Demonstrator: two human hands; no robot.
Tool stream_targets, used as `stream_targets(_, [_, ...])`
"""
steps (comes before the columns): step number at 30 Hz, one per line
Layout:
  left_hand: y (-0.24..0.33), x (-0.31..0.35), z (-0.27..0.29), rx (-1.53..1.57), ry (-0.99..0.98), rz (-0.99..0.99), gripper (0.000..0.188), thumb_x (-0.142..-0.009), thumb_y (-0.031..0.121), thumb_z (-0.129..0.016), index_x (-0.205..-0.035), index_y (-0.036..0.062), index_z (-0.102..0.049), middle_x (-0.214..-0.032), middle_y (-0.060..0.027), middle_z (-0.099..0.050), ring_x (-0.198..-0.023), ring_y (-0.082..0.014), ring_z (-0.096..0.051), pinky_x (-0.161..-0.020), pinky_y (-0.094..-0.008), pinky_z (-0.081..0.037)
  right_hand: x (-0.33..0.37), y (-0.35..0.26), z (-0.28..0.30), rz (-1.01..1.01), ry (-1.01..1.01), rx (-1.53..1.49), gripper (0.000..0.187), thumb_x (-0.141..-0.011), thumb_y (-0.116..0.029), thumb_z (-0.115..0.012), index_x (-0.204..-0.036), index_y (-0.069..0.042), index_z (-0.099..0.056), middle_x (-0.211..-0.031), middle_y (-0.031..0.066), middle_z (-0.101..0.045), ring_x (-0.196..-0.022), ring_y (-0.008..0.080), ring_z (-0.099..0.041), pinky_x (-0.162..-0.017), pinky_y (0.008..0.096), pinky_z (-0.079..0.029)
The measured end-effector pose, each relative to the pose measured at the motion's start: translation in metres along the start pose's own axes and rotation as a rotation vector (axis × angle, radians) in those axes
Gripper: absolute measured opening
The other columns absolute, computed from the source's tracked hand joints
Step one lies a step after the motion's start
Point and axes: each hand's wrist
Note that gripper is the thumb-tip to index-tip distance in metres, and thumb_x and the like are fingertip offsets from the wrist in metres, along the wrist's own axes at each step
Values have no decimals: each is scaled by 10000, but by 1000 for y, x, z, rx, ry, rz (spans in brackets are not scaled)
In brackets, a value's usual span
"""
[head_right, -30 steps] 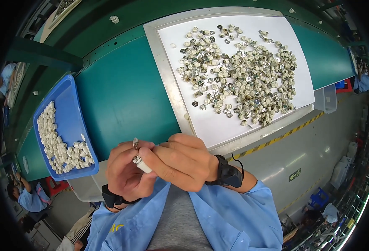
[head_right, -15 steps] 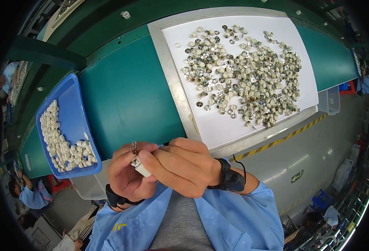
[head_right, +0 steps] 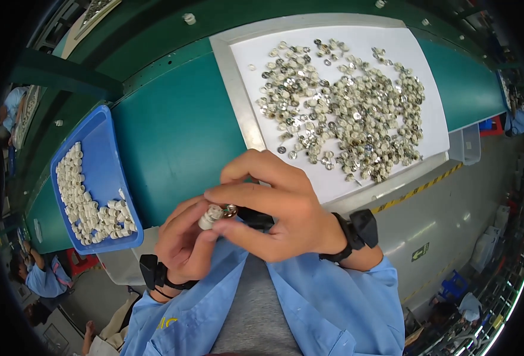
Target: Manually assembling small electronic components by inserting metal pieces into white plastic housings.
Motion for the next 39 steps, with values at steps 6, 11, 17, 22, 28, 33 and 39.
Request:
stream_targets(6, [28,16,42,-67,18,36,361,-903,-19,-650,-1262,-20,-617,-1276,-195,-609,-1099,-312,-654,-911,-363,-531,-10,-39,-37,-12,-122,252,307,-743,-51,-759,-1039,30,-745,-961,141,-644,-845,237,-610,-722,319,-489])
stream_targets(11, [60,49,62,38,48,61,343,-913,-21,-632,-1253,-5,-590,-1259,-176,-566,-1061,-308,-626,-855,-366,-521,15,-87,-80,-201,-68,148,265,-754,49,-729,-1018,35,-715,-952,129,-635,-830,218,-605,-714,308,-485])
stream_targets(17, [75,81,76,49,76,40,332,-927,19,-619,-1252,-9,-558,-1154,-168,-583,-979,-335,-625,-806,-371,-523,32,-100,-108,-259,-62,139,257,-784,61,-705,-1041,60,-685,-938,131,-614,-851,208,-585,-771,290,-474])
stream_targets(22, [75,108,78,-219,37,-7,340,-946,117,-628,-1238,-34,-543,-1041,-164,-600,-914,-342,-629,-746,-410,-526,51,-109,-127,-313,-29,25,224,-805,65,-688,-1029,69,-679,-945,134,-615,-860,205,-583,-786,287,-471])
stream_targets(28, [85,120,96,-285,-7,-39,340,-948,146,-625,-1209,-55,-540,-1023,-171,-607,-866,-341,-631,-713,-423,-521,63,-105,-132,-283,-83,50,192,-881,68,-621,-1070,76,-651,-1041,121,-610,-927,162,-576,-783,242,-468])
stream_targets(33, [101,130,100,-252,-3,-78,313,-951,138,-613,-1185,-59,-549,-1000,-169,-598,-830,-338,-628,-702,-423,-521,75,-121,-143,-401,-34,3,192,-896,52,-613,-1085,69,-642,-1050,114,-610,-919,157,-582,-784,239,-475])
stream_targets(39, [90,115,89,-207,-65,-32,290,-950,141,-613,-1183,-25,-562,-944,-161,-602,-797,-343,-628,-699,-427,-526,68,-113,-129,-380,-10,29,199,-847,55,-661,-1045,65,-679,-999,122,-631,-892,182,-599,-790,275,-486])
Point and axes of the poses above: each hand's wrist, its own x-axis away from the middle knuckle, its own z-axis out of the back of the hand, y = z × x
